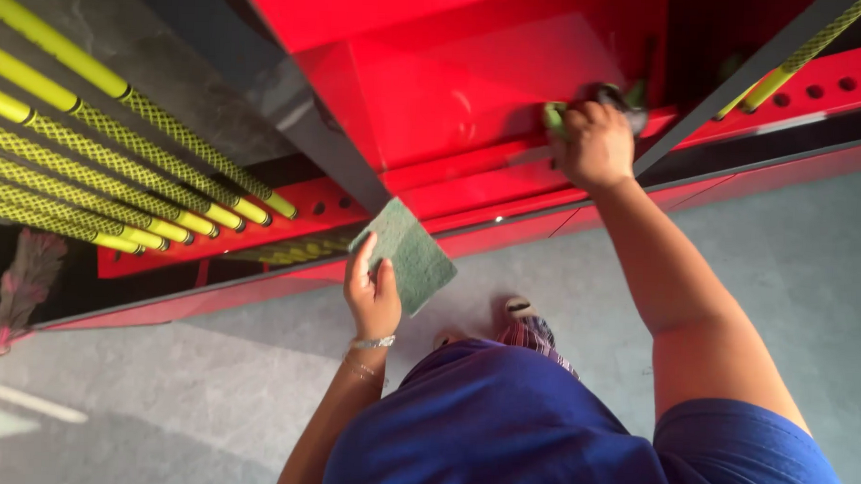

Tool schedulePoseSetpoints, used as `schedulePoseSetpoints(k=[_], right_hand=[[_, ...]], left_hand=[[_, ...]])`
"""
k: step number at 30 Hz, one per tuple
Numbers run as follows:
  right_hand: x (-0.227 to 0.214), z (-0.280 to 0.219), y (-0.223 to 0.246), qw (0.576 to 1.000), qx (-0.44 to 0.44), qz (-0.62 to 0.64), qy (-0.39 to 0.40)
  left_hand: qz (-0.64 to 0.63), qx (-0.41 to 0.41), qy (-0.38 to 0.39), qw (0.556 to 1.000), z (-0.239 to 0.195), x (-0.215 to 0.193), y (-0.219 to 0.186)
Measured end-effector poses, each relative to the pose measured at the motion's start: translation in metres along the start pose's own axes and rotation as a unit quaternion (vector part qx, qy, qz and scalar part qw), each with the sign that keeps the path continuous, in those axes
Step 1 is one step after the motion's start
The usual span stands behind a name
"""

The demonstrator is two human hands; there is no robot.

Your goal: The person wipes the glossy red panels, edges, and lower sections of a storage cabinet using a green microfiber cloth and a green scrub pad, working along the unit from the upper shelves down to the lower panels and seams.

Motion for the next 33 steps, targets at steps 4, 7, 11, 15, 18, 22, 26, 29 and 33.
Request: schedulePoseSetpoints(k=[4, 7, 11, 15, 18, 22, 26, 29, 33], right_hand=[[0.007, 0.007, -0.010, 0.998, 0.048, -0.050, -0.002], [0.066, 0.012, 0.053, 0.988, 0.032, -0.013, 0.154], [0.116, 0.014, 0.177, 0.952, -0.027, 0.115, 0.282], [0.100, 0.025, 0.201, 0.961, -0.077, 0.167, 0.208], [0.100, 0.010, 0.136, 0.962, -0.074, 0.041, 0.259], [0.065, 0.003, 0.039, 0.970, -0.061, -0.045, 0.230], [0.033, -0.008, -0.054, 0.919, 0.038, -0.127, 0.370], [-0.009, -0.001, -0.080, 0.951, -0.031, -0.169, 0.256], [0.008, -0.008, -0.084, 0.953, 0.020, -0.163, 0.256]], left_hand=[[0.008, -0.091, -0.035, 0.995, -0.002, -0.004, 0.017], [0.014, -0.052, -0.066, 0.996, -0.002, -0.005, 0.011], [0.031, -0.075, -0.095, 0.992, 0.000, 0.000, 0.013], [0.025, -0.058, -0.100, 0.993, 0.009, 0.009, 0.004], [0.032, -0.047, -0.097, 0.994, 0.013, 0.023, 0.001], [-0.008, -0.060, -0.072, 0.996, 0.015, 0.053, 0.008], [-0.028, -0.053, -0.050, 0.997, 0.016, 0.077, 0.005], [-0.018, -0.072, -0.043, 0.996, 0.016, 0.086, 0.008], [-0.022, -0.034, -0.049, 0.998, 0.014, 0.092, 0.001]])
Point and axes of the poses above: each hand's wrist, its own z-axis towards the middle knuckle, its own x-axis out of the palm, y = z × x, the point moved 9 cm from there along z, towards the middle knuckle, and after that the axes turned 7 degrees about -y, right-handed, at the moved point
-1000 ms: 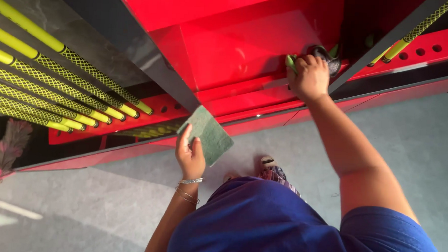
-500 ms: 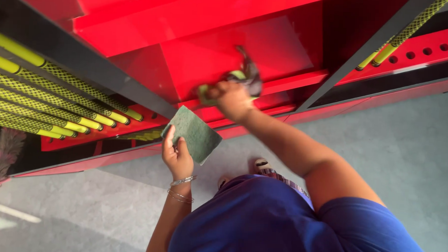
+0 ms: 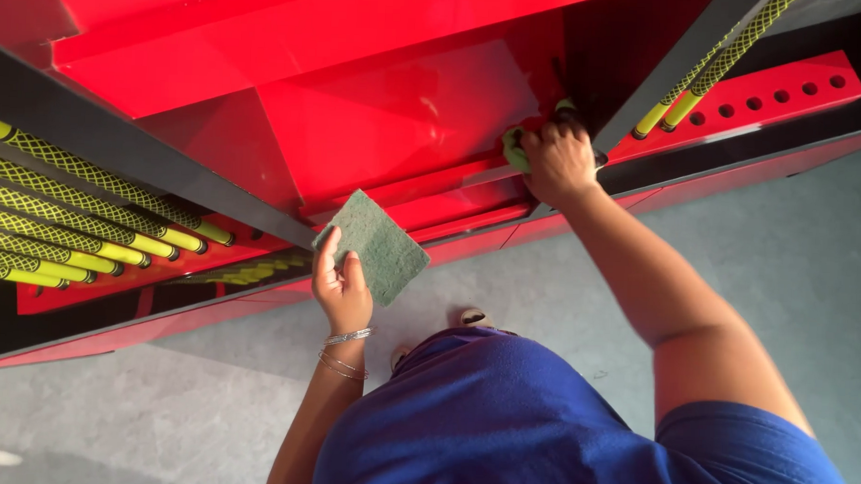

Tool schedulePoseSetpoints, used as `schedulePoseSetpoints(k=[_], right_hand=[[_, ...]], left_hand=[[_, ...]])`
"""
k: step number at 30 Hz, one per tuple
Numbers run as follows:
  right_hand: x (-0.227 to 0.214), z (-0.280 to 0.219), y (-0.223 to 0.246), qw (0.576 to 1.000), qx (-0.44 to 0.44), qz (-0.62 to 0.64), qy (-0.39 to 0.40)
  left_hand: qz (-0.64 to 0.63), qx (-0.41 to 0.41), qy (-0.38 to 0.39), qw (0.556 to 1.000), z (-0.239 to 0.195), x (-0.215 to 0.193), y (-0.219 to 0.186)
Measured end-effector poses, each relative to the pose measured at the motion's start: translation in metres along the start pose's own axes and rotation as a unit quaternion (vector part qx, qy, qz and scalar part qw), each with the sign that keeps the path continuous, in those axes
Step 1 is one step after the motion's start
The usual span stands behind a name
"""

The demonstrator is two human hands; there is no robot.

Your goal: The person wipes the glossy red panels, edges, and lower sections of a storage cabinet using a green microfiber cloth and a green scrub pad, working along the unit from the upper shelves down to the lower panels and seams.

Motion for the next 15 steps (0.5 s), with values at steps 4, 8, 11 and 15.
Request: schedulePoseSetpoints(k=[4, 8, 11, 15], right_hand=[[0.040, 0.020, 0.028, 0.992, 0.046, -0.006, 0.115], [0.039, 0.028, 0.126, 0.994, -0.041, 0.010, 0.104], [-0.003, 0.021, 0.145, 0.985, -0.068, 0.150, 0.052], [-0.016, 0.010, 0.068, 0.975, -0.006, 0.186, 0.124]], left_hand=[[0.013, -0.025, -0.008, 1.000, 0.001, -0.001, 0.006], [0.003, 0.041, 0.001, 0.999, 0.017, 0.010, -0.008], [0.048, 0.019, -0.001, 0.999, 0.037, 0.022, -0.002], [0.090, 0.065, 0.043, 0.993, 0.067, 0.047, -0.001]])
Point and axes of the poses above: each hand's wrist, its own z-axis towards the middle knuckle, its own x-axis out of the palm, y = z × x, the point moved 9 cm from there along z, towards the middle knuckle, and after that the axes turned 7 degrees about -y, right-handed, at the moved point
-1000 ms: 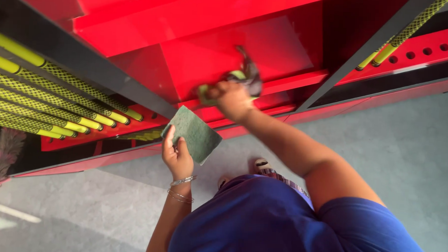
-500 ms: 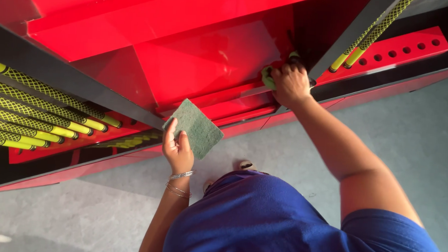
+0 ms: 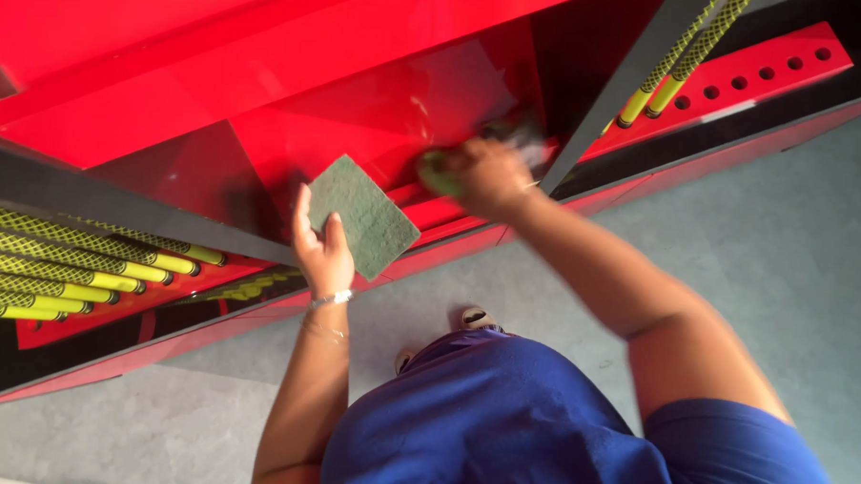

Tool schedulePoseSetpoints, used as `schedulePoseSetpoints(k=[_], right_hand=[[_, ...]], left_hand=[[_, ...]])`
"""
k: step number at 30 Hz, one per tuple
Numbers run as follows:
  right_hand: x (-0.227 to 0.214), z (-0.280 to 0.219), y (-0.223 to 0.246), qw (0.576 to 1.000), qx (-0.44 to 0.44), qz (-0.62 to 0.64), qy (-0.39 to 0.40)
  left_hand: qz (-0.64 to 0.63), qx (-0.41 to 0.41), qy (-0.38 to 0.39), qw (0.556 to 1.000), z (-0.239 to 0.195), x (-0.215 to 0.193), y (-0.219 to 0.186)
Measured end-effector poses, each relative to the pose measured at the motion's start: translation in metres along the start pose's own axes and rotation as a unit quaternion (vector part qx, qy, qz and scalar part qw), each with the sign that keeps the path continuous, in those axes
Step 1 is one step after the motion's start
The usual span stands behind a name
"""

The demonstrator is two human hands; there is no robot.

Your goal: The person wipes the glossy red panels, edges, and lower sections of a storage cabinet using a green microfiber cloth and a green scrub pad, working along the unit from the upper shelves down to the lower panels and seams.

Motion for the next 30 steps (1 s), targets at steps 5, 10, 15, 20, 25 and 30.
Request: schedulePoseSetpoints(k=[5, 10, 15, 20, 25, 30], right_hand=[[-0.017, -0.030, -0.064, 0.945, -0.073, -0.231, -0.218], [0.010, -0.039, -0.065, 0.941, -0.002, -0.085, -0.327], [0.053, -0.053, 0.005, 0.903, -0.082, 0.105, -0.408], [0.093, -0.036, 0.015, 0.916, -0.066, 0.122, -0.377], [0.071, -0.041, -0.073, 0.859, 0.102, 0.174, -0.471], [0.081, -0.033, -0.033, 0.771, 0.214, 0.273, -0.535]], left_hand=[[-0.123, -0.064, 0.043, 0.989, 0.028, 0.022, 0.021], [-0.118, -0.045, 0.081, 0.989, 0.042, 0.027, 0.054], [-0.137, -0.109, 0.115, 0.978, 0.042, 0.025, 0.081], [-0.109, -0.060, 0.138, 0.983, 0.044, 0.026, 0.072], [-0.104, -0.054, 0.151, 0.982, 0.043, 0.027, 0.068], [-0.076, -0.048, 0.157, 0.983, 0.043, 0.027, 0.061]])
Point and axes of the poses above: each hand's wrist, its own z-axis towards the middle knuckle, its own x-axis out of the palm, y = z × x, the point moved 9 cm from there along z, towards the middle knuckle, and after that the axes turned 7 degrees about -y, right-handed, at the moved point
